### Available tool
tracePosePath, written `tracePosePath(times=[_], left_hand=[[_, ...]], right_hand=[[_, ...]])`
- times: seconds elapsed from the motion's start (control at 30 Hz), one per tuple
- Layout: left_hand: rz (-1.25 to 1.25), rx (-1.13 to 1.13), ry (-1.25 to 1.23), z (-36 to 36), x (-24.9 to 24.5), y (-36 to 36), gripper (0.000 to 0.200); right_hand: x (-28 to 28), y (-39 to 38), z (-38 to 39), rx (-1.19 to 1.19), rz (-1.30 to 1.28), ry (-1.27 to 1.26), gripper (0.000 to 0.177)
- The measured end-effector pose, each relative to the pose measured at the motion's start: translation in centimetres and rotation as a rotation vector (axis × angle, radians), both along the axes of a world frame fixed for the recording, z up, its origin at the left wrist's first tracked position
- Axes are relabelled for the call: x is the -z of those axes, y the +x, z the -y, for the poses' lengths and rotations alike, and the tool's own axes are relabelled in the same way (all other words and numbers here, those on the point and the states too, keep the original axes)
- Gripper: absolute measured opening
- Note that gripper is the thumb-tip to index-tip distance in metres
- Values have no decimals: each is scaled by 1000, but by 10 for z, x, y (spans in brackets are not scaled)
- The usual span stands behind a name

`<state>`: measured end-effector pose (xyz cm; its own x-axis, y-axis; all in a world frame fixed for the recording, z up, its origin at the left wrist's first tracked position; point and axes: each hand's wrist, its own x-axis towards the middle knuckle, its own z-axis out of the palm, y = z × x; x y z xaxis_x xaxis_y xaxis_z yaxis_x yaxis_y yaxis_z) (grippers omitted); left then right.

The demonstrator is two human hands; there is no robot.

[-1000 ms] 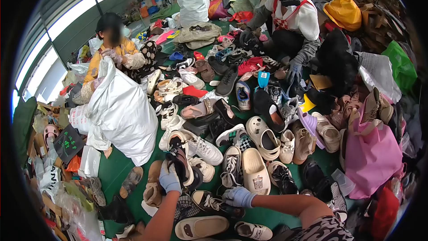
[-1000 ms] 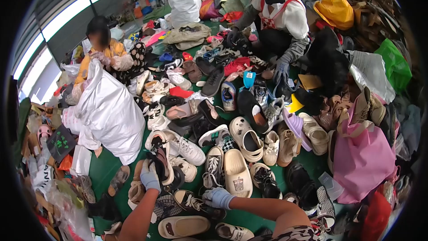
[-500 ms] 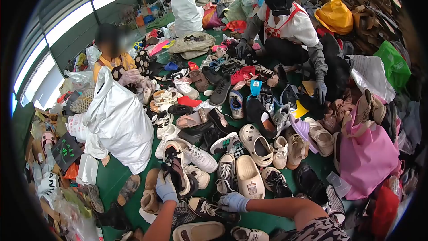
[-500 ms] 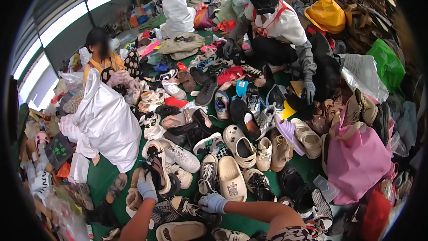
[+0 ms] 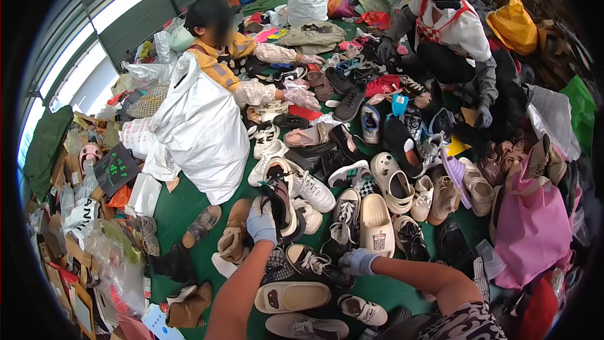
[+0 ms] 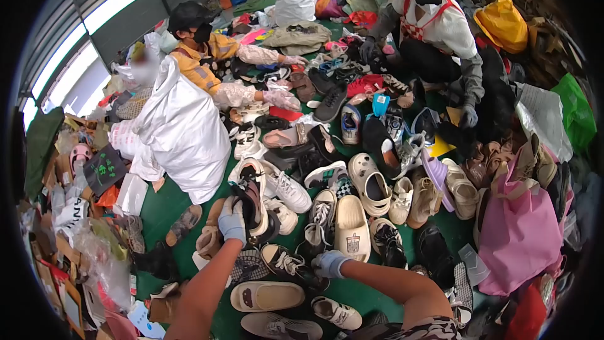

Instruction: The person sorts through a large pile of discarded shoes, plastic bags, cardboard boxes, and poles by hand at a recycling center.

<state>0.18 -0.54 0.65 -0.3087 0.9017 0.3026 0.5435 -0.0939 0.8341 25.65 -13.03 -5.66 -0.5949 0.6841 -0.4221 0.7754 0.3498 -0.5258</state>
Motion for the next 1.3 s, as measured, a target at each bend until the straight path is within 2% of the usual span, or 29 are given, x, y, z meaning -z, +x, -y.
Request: tracePosePath(times=[0.03,0.1,0.17,0.23,0.27,0.3,0.37,0.4,0.5,0.57,0.77,0.8,0.83,0.9,1.03,1.2,1.3], left_hand=[[27,15,-3,0,0,-2,30],[-98,2,-18,1,-4,-6,31],[27,49,-17,1,-3,-9,31],[-8,27,-21,4,-11,-9,31],[-131,4,-4,11,-20,-7,32],[-89,15,-31,12,-22,-8,33],[83,22,-53,6,-10,-13,33],[1,43,-10,0,4,-24,34],[-55,67,-12,0,4,-24,32],[-9,102,-1,-5,16,-26,32],[-64,79,-37,9,-12,-6,33],[-28,124,-25,4,-2,-12,34],[146,148,-19,5,-3,-6,35],[-128,64,-55,16,-23,6,33],[-165,87,62,4,-5,-1,33],[-212,114,57,7,-16,7,34],[-204,141,82,5,-6,7,35]], right_hand=[[2,0,1,-19,39,14,35],[7,3,0,-35,21,46,36],[14,2,0,-30,8,57,37],[14,0,-2,-58,28,33,39],[12,-3,-3,-53,62,22,39],[12,-6,-5,-31,56,13,39],[15,-3,-4,-55,52,-4,39],[12,-2,-4,-65,55,-16,39],[17,-2,-3,-59,55,-8,39],[14,1,-3,-51,52,-31,39],[16,0,-4,-93,75,-12,39],[14,2,-2,-85,59,-4,38],[12,4,0,-83,59,-5,38],[7,6,2,-110,47,34,37],[4,7,6,-113,85,77,38],[-1,8,5,-127,121,85,38],[-2,6,6,-124,91,75,36]])
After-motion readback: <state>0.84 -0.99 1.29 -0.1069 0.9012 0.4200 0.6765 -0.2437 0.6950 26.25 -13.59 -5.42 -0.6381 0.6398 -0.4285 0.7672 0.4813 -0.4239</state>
